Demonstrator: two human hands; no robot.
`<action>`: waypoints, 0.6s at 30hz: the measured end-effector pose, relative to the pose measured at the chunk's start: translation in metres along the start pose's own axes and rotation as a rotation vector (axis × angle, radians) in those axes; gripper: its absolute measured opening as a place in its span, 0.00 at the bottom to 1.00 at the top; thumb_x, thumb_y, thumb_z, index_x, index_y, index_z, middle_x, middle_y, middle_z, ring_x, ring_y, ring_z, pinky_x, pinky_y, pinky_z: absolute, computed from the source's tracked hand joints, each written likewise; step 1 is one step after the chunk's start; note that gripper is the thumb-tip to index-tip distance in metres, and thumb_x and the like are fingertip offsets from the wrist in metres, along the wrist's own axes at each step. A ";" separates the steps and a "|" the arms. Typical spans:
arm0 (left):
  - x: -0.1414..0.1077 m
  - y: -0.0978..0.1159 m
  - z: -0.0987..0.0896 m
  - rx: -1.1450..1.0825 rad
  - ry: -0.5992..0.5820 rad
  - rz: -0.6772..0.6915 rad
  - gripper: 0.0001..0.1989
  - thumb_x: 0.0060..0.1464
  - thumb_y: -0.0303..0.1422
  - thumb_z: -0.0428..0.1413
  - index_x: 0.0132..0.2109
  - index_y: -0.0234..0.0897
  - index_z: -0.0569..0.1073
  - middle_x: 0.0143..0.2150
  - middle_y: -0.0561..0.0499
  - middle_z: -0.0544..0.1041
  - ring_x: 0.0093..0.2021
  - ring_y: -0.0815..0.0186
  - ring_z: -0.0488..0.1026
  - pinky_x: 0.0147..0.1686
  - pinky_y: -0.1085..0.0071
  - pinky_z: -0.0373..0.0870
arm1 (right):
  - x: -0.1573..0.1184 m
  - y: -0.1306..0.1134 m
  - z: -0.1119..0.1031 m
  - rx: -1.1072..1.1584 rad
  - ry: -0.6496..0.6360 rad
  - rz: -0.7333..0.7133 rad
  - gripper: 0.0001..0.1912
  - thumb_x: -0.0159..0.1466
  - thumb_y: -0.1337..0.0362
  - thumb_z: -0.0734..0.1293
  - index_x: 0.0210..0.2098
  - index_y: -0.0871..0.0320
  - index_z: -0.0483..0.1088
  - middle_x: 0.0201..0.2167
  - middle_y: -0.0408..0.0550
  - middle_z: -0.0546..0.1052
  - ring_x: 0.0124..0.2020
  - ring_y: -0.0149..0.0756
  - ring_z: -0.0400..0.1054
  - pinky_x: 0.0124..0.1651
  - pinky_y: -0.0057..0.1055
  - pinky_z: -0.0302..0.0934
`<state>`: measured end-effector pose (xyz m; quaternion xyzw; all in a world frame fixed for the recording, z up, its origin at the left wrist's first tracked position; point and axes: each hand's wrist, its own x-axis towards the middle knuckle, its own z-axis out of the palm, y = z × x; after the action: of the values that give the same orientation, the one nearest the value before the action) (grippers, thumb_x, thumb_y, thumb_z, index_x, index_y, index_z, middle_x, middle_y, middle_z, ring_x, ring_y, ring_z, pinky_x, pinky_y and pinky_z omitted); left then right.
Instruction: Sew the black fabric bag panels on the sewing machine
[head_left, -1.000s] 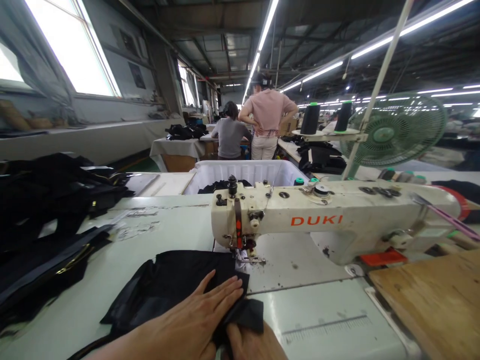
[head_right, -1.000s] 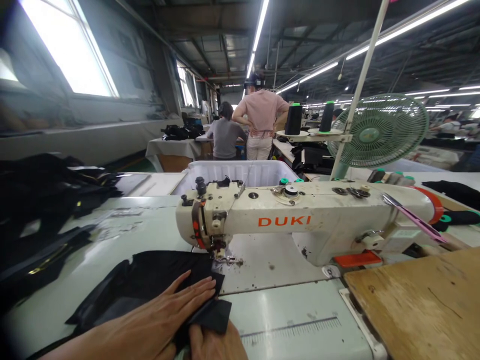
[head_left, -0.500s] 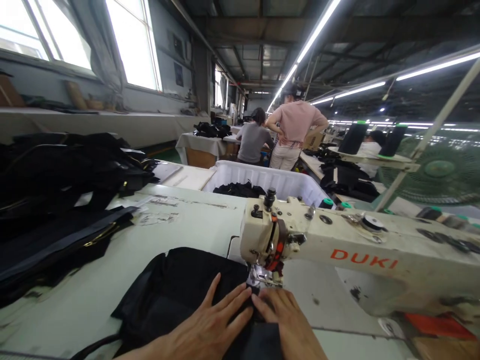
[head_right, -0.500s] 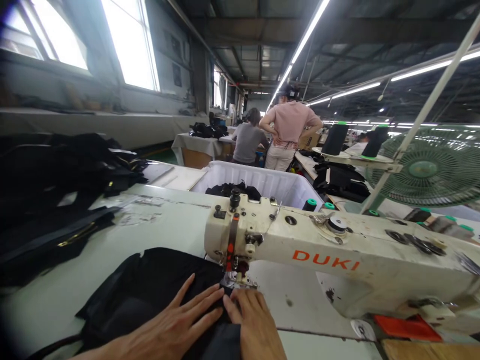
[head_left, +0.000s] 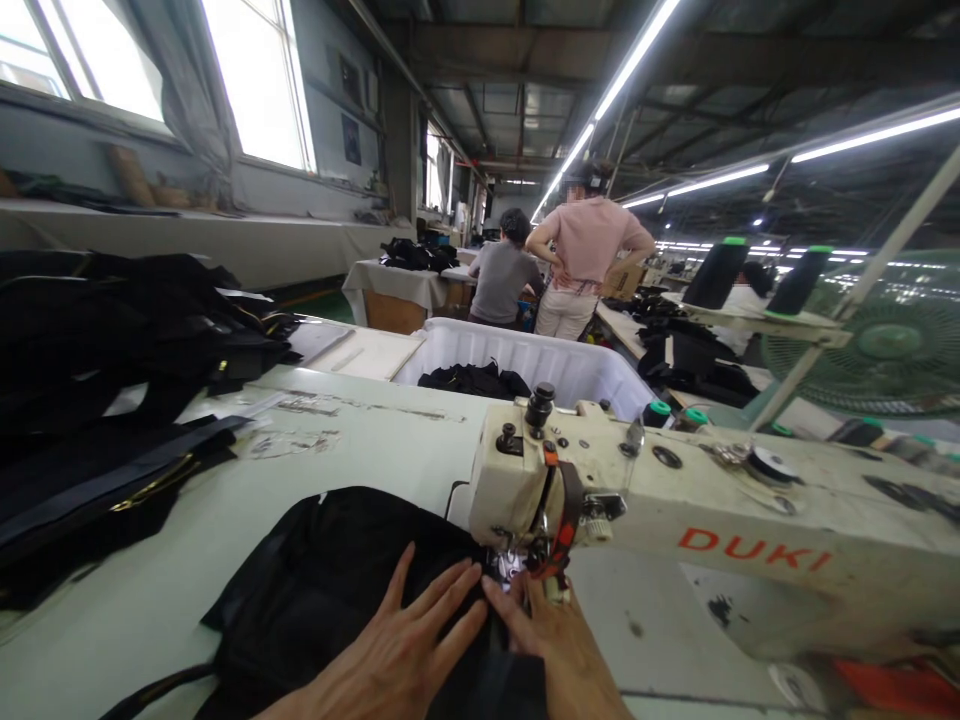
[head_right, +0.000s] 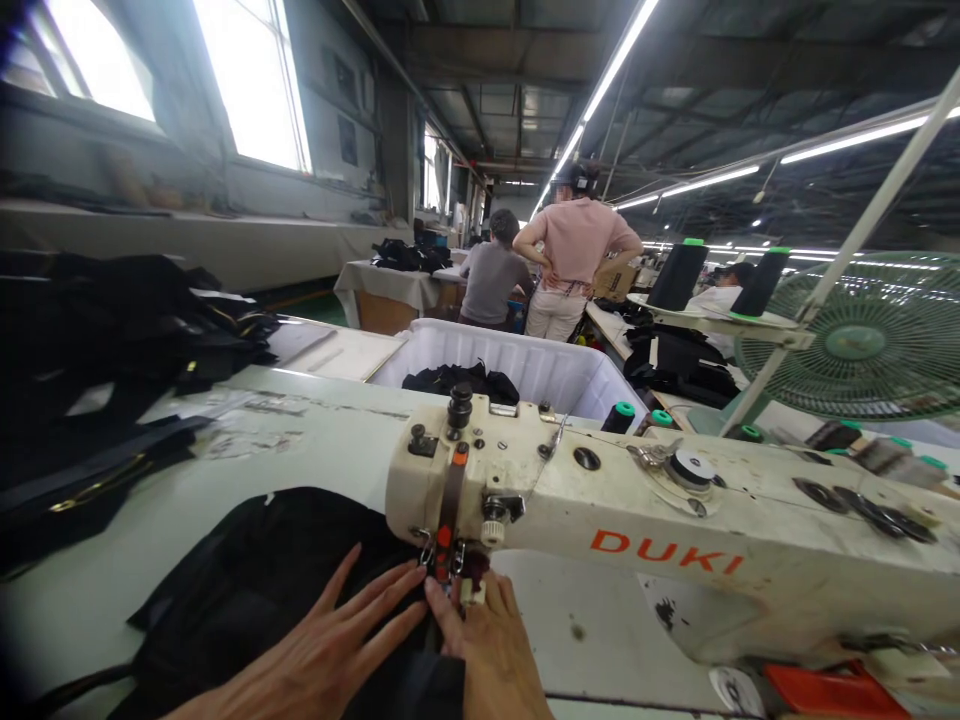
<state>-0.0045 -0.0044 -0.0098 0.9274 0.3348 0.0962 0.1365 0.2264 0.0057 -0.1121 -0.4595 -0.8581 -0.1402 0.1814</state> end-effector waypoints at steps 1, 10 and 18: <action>0.000 0.000 0.001 0.001 0.008 0.007 0.38 0.58 0.40 0.59 0.69 0.44 0.51 0.69 0.39 0.58 0.68 0.46 0.55 0.60 0.30 0.43 | 0.001 0.000 -0.004 0.015 -0.007 -0.001 0.35 0.55 0.68 0.73 0.60 0.45 0.64 0.45 0.50 0.78 0.45 0.51 0.72 0.46 0.47 0.70; 0.004 0.001 0.003 0.049 0.018 0.017 0.36 0.57 0.35 0.57 0.69 0.41 0.53 0.68 0.38 0.59 0.68 0.47 0.56 0.60 0.29 0.46 | 0.007 -0.006 -0.022 0.101 -0.077 0.062 0.30 0.59 0.68 0.70 0.60 0.44 0.64 0.50 0.49 0.76 0.50 0.49 0.70 0.52 0.47 0.66; 0.009 -0.008 0.026 0.019 0.027 -0.024 0.39 0.56 0.45 0.58 0.69 0.40 0.53 0.68 0.35 0.58 0.68 0.43 0.54 0.57 0.26 0.42 | 0.007 0.006 -0.014 0.251 -0.116 0.104 0.30 0.60 0.68 0.69 0.58 0.38 0.65 0.50 0.45 0.75 0.52 0.50 0.68 0.51 0.45 0.66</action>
<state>0.0045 0.0024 -0.0365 0.9231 0.3487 0.1040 0.1245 0.2303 0.0086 -0.0963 -0.4846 -0.8529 0.0046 0.1943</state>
